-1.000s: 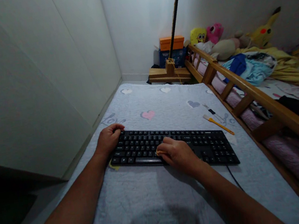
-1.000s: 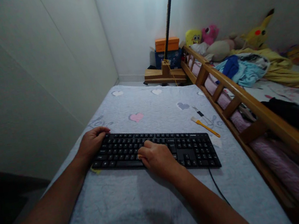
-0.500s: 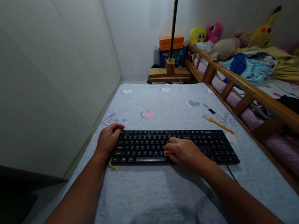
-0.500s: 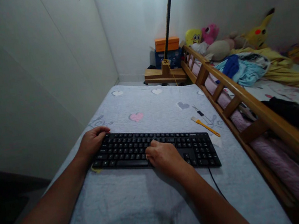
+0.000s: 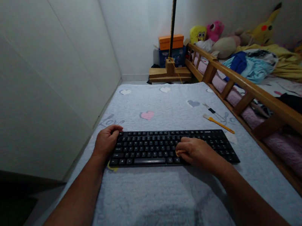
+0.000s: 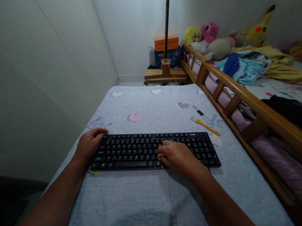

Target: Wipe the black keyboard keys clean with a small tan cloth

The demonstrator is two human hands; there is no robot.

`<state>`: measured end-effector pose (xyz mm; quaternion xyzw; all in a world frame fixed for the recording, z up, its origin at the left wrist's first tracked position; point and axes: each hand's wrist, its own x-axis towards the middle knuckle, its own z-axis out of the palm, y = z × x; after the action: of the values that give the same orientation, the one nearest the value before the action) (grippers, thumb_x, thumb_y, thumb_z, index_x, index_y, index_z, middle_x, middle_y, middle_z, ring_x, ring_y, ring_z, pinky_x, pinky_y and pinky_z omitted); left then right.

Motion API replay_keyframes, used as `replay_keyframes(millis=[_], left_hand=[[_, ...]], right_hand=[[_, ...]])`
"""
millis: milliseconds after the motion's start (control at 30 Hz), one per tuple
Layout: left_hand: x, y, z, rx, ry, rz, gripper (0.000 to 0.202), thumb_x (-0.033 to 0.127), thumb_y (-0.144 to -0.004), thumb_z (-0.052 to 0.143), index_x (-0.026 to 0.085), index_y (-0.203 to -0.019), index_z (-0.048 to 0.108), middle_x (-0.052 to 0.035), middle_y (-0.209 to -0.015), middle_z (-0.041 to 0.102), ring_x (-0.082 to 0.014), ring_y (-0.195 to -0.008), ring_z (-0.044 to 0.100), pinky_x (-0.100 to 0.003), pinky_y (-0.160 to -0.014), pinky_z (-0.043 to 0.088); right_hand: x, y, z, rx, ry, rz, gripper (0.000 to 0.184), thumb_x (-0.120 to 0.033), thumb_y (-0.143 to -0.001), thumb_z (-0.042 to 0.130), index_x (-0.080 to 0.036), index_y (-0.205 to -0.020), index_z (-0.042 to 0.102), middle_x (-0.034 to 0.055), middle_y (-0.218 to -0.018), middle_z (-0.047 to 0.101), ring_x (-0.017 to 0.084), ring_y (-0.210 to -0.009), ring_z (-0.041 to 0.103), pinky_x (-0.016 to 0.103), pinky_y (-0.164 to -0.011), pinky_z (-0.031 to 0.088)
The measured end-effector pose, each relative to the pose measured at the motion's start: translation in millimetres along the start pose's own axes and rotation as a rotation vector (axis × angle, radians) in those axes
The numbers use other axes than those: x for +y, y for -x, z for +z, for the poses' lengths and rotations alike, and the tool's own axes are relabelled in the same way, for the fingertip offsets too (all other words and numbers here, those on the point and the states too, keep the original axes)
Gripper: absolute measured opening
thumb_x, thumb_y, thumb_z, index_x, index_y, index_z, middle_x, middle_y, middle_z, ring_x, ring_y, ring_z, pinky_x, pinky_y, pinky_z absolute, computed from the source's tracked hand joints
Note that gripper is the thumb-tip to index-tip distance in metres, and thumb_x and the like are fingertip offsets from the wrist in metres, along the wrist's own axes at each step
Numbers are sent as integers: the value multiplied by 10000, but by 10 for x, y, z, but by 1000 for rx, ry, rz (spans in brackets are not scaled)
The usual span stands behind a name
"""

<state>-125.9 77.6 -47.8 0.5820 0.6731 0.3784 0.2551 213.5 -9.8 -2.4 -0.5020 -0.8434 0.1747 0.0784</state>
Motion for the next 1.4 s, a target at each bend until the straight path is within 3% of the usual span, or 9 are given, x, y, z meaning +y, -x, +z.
replay_keyframes(millis=[600,800,933,1033,1167,1300,1400], left_hand=[[32,13,-9,23,-19,10,290,338,-688,530,215,-845,739,-29,-855,757,-234,-846,680,-303,-793,525],[-9,40,-32,146,-107,43,348,324,-746,498,196,-961,740,-31,-773,691,-212,-688,608,-325,-720,501],[12,41,-92,252,-138,160,300,287,-766,492,210,-933,728,-65,-960,705,-232,-833,629,-353,-839,507],[115,66,-148,290,-144,240,254,269,-773,499,218,-895,716,-71,-1036,698,-250,-960,632,-368,-923,495],[388,216,-186,272,-112,228,230,283,-816,519,220,-917,715,-56,-1048,698,-234,-965,642,-359,-931,500],[668,531,-119,198,-24,293,199,321,-859,557,226,-929,716,-28,-996,706,-220,-937,650,-346,-892,509],[805,842,-9,51,49,364,168,337,-886,585,224,-914,707,-19,-906,705,-205,-880,650,-326,-837,515]], right_hand=[[194,101,-185,-63,-146,84,168,-83,-804,523,-190,-707,610,7,-735,634,125,-665,539,250,-617,306],[247,146,-238,-79,-129,117,168,-97,-784,519,-195,-664,585,-1,-695,613,125,-639,519,256,-603,294],[291,187,-274,-90,-138,142,180,-85,-767,507,-193,-640,574,-8,-651,593,121,-605,505,254,-580,286],[318,210,-296,-87,-149,153,179,-84,-759,511,-191,-630,574,-7,-640,595,120,-598,507,252,-576,290],[297,200,-301,-51,-193,123,144,-119,-776,541,-189,-674,613,2,-686,634,125,-641,542,243,-606,319],[262,169,-258,-31,-187,97,146,-137,-804,529,-190,-700,617,9,-727,644,123,-658,540,242,-616,318],[286,178,-239,-56,-156,109,163,-122,-787,520,-190,-652,581,2,-687,613,120,-624,509,248,-590,295]])
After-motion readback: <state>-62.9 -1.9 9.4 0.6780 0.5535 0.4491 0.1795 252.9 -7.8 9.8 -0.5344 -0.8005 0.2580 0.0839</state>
